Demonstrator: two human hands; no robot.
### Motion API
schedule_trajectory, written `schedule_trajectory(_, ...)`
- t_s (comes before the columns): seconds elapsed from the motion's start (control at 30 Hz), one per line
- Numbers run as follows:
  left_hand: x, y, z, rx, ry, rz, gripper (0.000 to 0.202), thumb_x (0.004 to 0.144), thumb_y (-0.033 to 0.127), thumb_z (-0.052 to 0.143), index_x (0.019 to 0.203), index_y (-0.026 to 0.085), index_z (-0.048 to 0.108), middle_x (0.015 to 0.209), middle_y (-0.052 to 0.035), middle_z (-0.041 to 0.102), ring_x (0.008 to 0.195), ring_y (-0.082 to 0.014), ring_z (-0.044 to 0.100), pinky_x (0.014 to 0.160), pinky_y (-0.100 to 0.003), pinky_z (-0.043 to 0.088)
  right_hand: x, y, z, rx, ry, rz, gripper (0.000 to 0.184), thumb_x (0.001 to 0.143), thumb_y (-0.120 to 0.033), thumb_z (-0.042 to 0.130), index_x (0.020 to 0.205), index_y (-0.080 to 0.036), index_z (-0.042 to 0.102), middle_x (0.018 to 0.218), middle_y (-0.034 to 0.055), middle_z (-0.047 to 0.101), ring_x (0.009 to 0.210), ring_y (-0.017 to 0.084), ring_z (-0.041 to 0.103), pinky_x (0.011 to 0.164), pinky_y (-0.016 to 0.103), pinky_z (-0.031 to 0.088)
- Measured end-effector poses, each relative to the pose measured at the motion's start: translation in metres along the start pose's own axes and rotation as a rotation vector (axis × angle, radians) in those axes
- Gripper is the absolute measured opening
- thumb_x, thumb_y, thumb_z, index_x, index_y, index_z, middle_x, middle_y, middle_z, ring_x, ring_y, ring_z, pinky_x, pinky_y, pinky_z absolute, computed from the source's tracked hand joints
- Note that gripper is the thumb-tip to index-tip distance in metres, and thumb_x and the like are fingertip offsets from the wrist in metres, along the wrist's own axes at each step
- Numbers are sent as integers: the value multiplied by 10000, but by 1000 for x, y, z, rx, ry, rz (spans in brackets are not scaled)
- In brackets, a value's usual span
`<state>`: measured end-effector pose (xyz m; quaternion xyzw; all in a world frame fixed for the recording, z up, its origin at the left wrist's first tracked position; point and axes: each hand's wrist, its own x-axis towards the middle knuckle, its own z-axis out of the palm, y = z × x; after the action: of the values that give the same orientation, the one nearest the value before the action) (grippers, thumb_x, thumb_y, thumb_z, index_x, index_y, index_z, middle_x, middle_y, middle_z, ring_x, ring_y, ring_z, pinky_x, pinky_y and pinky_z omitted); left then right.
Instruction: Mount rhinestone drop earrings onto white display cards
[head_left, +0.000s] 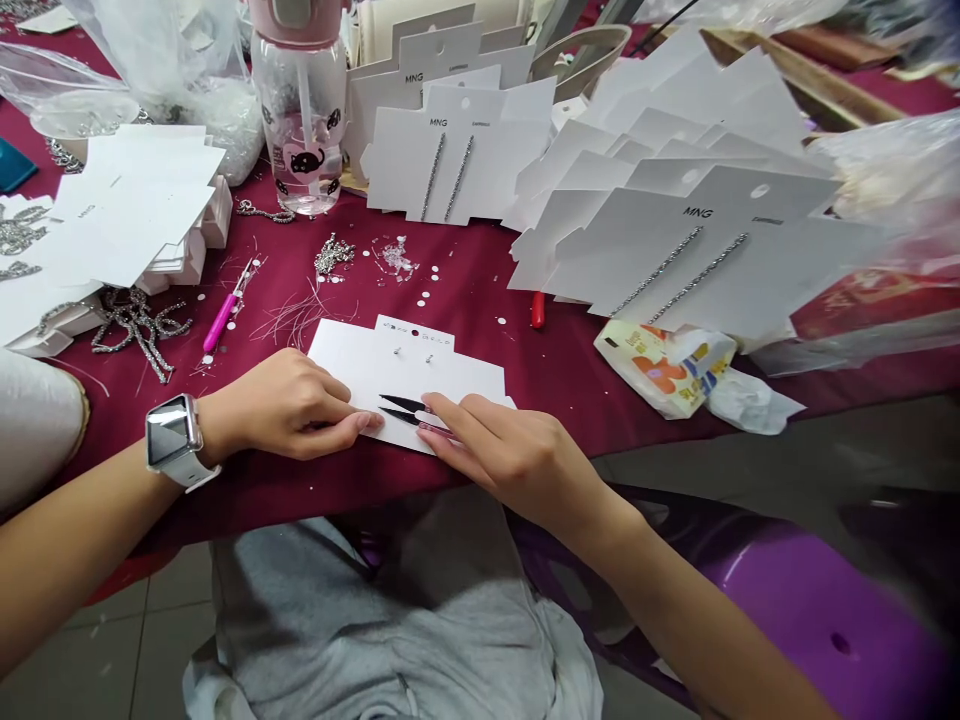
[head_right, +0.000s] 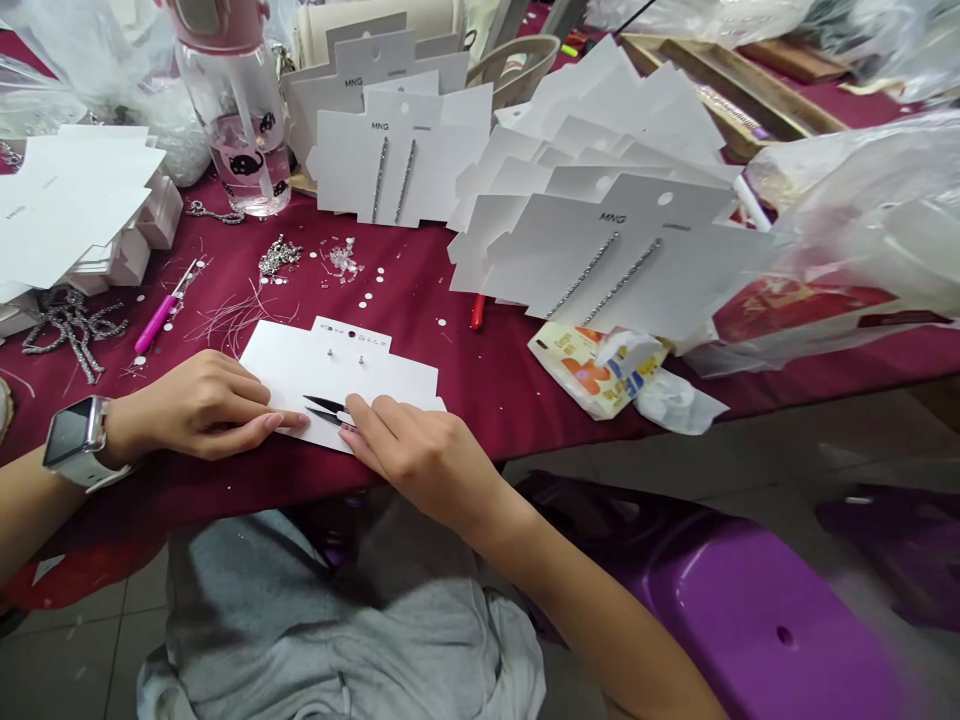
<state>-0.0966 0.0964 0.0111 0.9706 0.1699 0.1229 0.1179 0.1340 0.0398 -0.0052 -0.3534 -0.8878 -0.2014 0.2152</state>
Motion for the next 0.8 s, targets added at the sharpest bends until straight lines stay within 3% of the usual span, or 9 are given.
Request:
schedule_trajectory(0.37, 1, 1, 0, -9, -27, -21, 463, 908, 346, 296, 722, 166, 680, 467, -8, 505, 422, -65, 423, 455, -230, 266, 0, 0, 2, -124, 45, -131, 255, 824, -260, 563, 983, -60, 577, 554, -39, 532, 449, 46, 440, 457, 230, 304)
schedule_trajectory(0.8, 1, 0, 0, -40, -24, -32, 453, 902, 344, 325, 678, 157, 671, 471, -11, 516, 421, -63, 429, 457, -230, 274, 1, 1, 1, -175, -20, -241, 197, 799, -142, 568, 971, -48, 589, 518, -45, 485, 432, 49, 413, 437, 235, 275)
